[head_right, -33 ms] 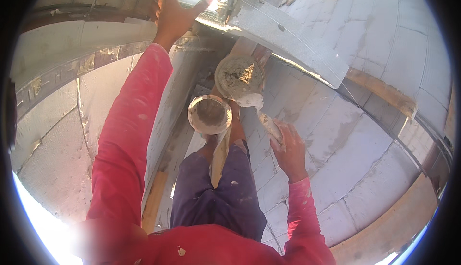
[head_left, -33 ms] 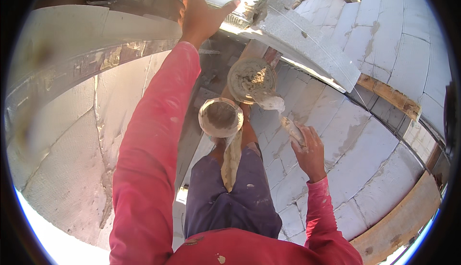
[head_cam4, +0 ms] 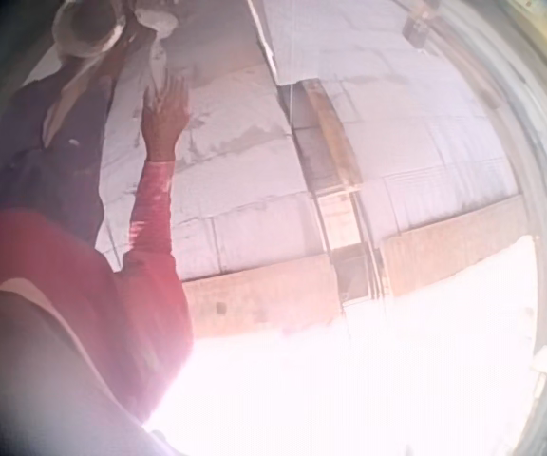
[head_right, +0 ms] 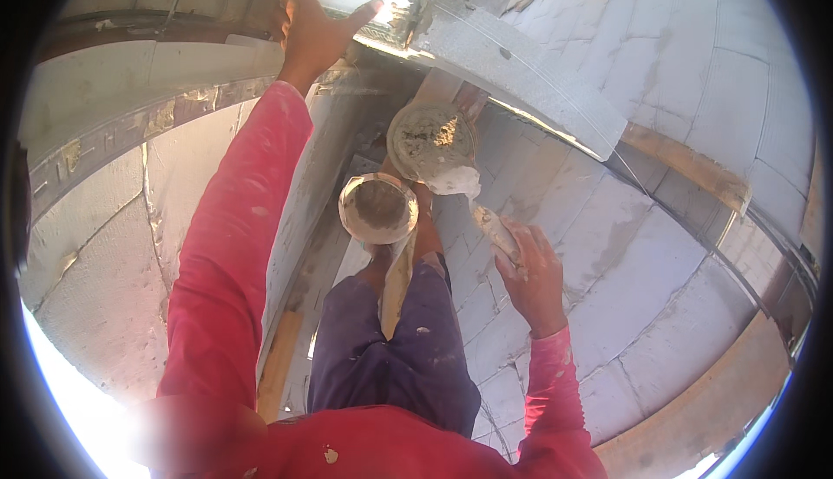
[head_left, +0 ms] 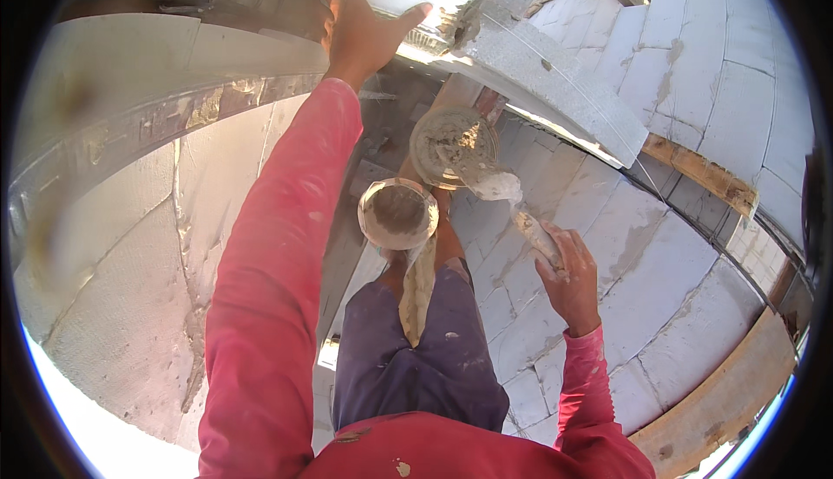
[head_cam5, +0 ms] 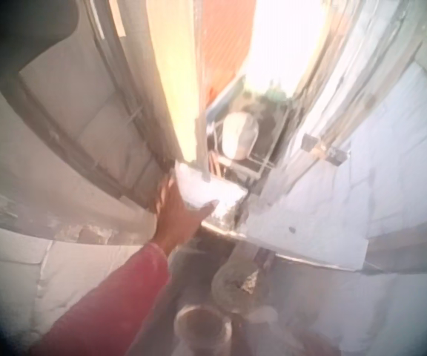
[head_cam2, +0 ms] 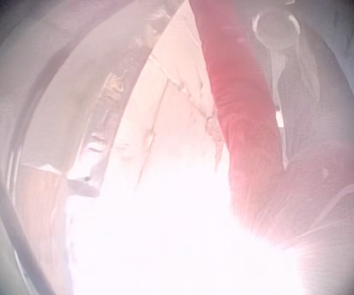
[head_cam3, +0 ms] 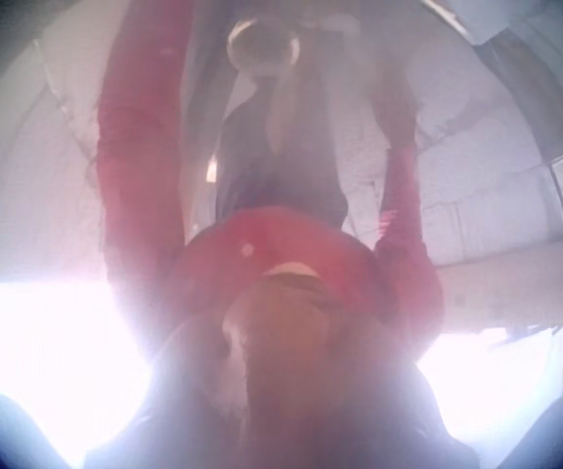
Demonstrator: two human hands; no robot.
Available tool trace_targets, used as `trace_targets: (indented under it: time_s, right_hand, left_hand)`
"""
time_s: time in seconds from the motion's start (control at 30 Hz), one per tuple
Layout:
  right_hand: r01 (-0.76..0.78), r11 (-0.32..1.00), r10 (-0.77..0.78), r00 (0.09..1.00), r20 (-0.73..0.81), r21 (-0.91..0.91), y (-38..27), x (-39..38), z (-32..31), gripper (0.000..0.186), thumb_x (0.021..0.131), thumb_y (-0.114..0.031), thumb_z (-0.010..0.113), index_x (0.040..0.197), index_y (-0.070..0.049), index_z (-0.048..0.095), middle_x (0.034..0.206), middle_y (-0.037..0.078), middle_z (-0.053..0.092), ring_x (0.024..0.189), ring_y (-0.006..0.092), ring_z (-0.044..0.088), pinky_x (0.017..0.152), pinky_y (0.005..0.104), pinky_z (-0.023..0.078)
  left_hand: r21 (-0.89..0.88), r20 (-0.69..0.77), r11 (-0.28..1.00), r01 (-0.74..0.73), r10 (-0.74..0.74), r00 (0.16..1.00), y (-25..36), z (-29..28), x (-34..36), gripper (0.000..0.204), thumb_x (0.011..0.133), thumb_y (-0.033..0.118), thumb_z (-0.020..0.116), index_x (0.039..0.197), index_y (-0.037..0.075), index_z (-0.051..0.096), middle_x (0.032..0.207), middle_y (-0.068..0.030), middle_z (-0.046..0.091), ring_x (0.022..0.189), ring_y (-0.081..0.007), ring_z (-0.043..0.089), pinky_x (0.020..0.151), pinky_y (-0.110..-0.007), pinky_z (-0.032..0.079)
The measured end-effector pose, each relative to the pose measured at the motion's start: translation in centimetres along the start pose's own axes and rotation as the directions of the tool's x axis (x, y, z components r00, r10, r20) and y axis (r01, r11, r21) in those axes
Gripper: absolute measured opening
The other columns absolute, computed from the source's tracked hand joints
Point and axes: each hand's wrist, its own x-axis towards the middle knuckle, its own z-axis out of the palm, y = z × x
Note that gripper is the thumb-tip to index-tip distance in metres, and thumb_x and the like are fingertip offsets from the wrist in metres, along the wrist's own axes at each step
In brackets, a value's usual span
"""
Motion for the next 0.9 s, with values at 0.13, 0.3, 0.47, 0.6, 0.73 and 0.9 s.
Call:
trace_targets:
  time_s: [0.13,0.3,0.47,0.6,0.73,0.9]
  right_hand:
    - [0.122,0.984,-0.142,0.977,-0.156,-0.134,-3.7,3.0,-8.6,0.052,0.079,-0.007,0.081,0.129,-0.012,0.068,0.101,0.010,0.066,0.076,0.0293,0.065,0.066,0.0380,0.053]
    - [0.280,0.838,-0.381,0.914,-0.136,-0.469,-6.9,10.1,-14.7,0.048,0.081,-0.012,0.081,0.127,-0.015,0.069,0.094,0.006,0.061,0.072,0.0233,0.062,0.063,0.0374,0.051]
    - [0.426,0.704,-0.532,0.846,-0.026,-0.568,-9.2,15.2,-16.3,0.042,0.082,-0.015,0.080,0.123,-0.016,0.069,0.091,0.004,0.057,0.075,0.0223,0.063,0.063,0.0384,0.051]
    - [0.469,0.671,-0.537,0.842,0.060,-0.575,-10.3,17.2,-15.9,0.038,0.086,-0.018,0.078,0.124,-0.014,0.070,0.091,0.006,0.058,0.076,0.0240,0.064,0.064,0.0385,0.054]
    - [0.502,0.611,-0.554,0.823,0.122,-0.612,-11.5,19.7,-14.2,0.019,0.089,-0.020,0.072,0.105,-0.012,0.068,0.095,0.007,0.062,0.082,0.0243,0.069,0.065,0.0374,0.056]
    - [0.567,0.524,-0.607,0.772,0.189,-0.635,-11.9,21.3,-13.1,0.017,0.087,-0.017,0.072,0.102,-0.009,0.068,0.101,0.009,0.066,0.083,0.0249,0.071,0.065,0.0383,0.056]
  left_hand:
    - [-0.054,0.101,0.988,0.142,-0.136,0.986,-0.5,0.4,-0.3,0.132,0.071,0.065,0.084,0.164,0.006,0.011,0.159,-0.0277,0.031,0.147,-0.0441,0.032,0.120,-0.059,0.024]
    - [-0.041,0.087,0.991,0.125,-0.121,0.989,-0.4,0.4,-0.1,0.131,0.071,0.064,0.084,0.165,0.008,0.011,0.160,-0.0269,0.030,0.148,-0.0445,0.031,0.121,-0.058,0.024]
    - [-0.018,0.071,0.989,0.146,-0.145,0.987,0.9,-0.7,-0.4,0.130,0.072,0.065,0.084,0.165,0.008,0.013,0.160,-0.0274,0.030,0.147,-0.0453,0.031,0.122,-0.056,0.022]
    - [0.020,0.089,0.983,0.182,-0.183,0.979,1.2,-0.7,-0.4,0.130,0.072,0.064,0.084,0.165,0.007,0.013,0.158,-0.0278,0.031,0.146,-0.0451,0.033,0.121,-0.056,0.023]
    - [-0.004,0.094,0.984,0.176,-0.175,0.980,1.2,-0.5,-0.3,0.130,0.072,0.065,0.084,0.164,0.007,0.013,0.157,-0.0282,0.033,0.146,-0.0453,0.033,0.121,-0.056,0.024]
    - [-0.030,0.088,0.990,0.138,-0.135,0.987,-0.9,0.2,-0.2,0.128,0.072,0.065,0.083,0.164,0.007,0.015,0.155,-0.0279,0.035,0.144,-0.0447,0.036,0.120,-0.056,0.026]
